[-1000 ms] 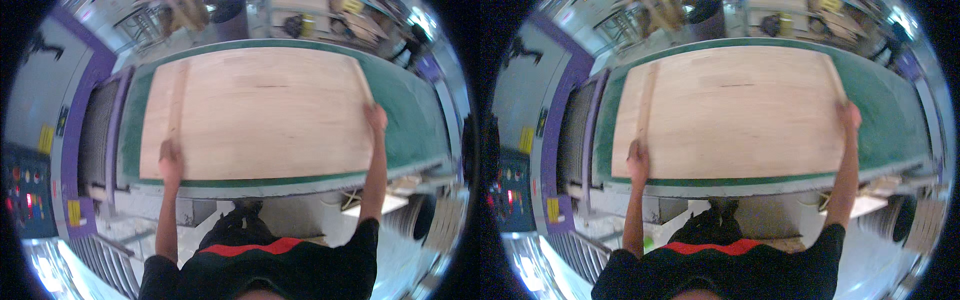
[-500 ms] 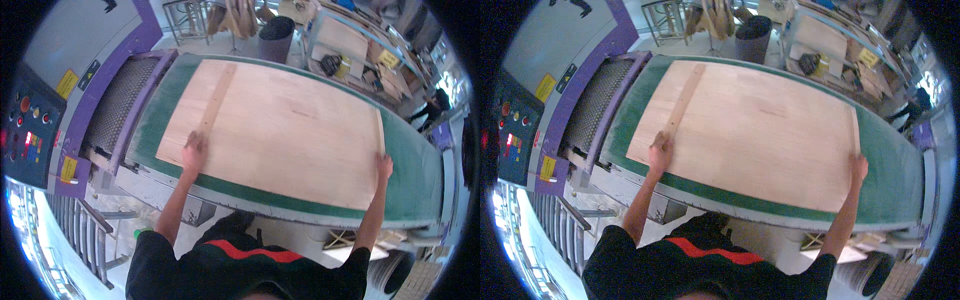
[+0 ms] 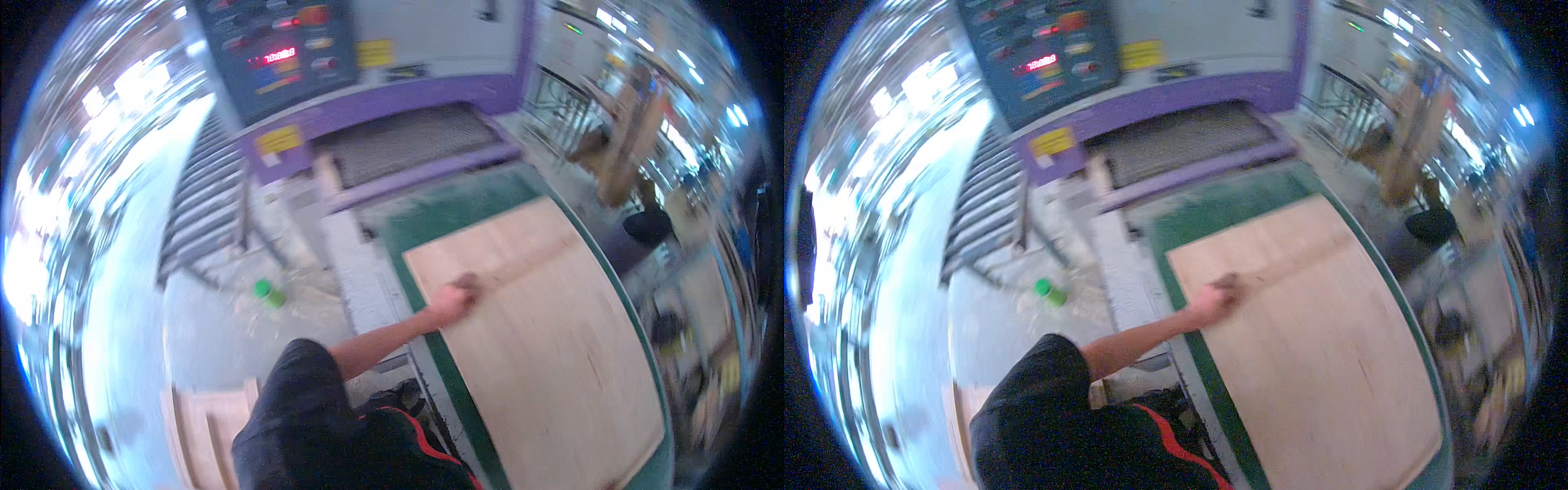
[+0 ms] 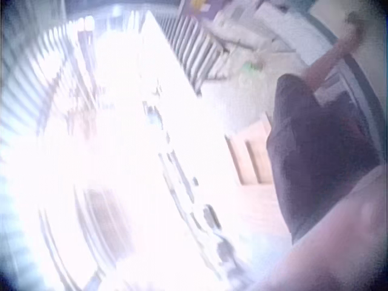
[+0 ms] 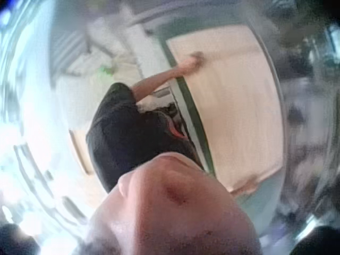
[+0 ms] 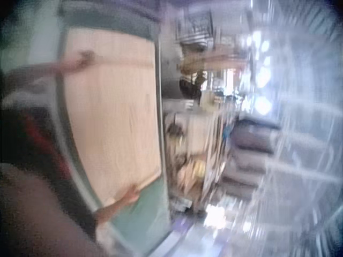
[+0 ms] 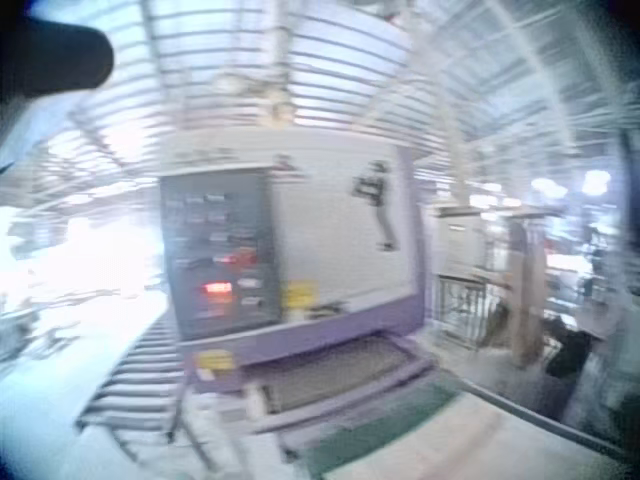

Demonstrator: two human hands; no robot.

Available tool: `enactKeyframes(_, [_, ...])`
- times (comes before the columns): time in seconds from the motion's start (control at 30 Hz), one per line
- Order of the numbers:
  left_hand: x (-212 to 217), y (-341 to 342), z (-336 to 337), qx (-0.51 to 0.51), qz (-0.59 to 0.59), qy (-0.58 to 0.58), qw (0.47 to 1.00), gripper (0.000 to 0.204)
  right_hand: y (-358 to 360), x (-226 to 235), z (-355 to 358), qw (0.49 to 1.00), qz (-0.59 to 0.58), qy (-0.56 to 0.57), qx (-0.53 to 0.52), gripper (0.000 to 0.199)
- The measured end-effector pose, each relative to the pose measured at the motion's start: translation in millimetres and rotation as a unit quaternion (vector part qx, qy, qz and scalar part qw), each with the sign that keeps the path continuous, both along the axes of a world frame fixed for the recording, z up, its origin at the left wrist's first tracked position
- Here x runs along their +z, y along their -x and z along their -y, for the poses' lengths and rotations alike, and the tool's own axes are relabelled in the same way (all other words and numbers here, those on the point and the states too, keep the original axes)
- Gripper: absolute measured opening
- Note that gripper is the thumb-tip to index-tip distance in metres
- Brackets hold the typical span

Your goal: The person repeatedly picks up light-colored wooden panels from a stack and places them onto a conveyor belt. They handle the panels one at a time, aligning them before feeding them into the machine. The person continues this process throughout the clip.

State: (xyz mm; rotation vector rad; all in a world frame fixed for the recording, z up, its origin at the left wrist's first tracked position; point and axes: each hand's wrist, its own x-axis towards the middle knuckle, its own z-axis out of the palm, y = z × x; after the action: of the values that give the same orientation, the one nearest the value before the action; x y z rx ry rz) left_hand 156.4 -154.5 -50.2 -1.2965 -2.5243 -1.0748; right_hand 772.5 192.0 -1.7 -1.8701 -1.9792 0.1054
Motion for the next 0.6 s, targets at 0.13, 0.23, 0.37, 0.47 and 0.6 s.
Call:
enactKeyframes(0.13, [26.5,-18.3,-2.0,0.005,-0.03,-0.026,0.999,0.027,63.7,-1.6,22.5,0.995,0.02,-0.065,0.079,0.035])
enactKeyframes(0.23, [33.0,-21.7,3.8,0.021,-0.022,-0.019,0.999,0.028,94.8,-15.3,21.4,0.987,0.019,-0.07,0.141,0.036])
enactKeyframes(0.37, [37.3,-8.2,-5.2,0.017,-0.001,0.003,1.0,0.029,121.6,-28.1,21.1,0.98,0.016,-0.063,0.188,0.037])
enactKeyframes(0.47, [30.0,-22.5,12.9,0.075,-0.033,-0.007,0.997,0.029,148.8,-37.1,29.1,0.969,0.013,-0.051,0.241,0.038])
enactKeyframes(0.6, [40.0,-78.9,40.2,0.095,0.02,-0.023,0.995,0.028,167.0,-36.8,38.6,0.96,0.013,-0.069,0.271,0.039])
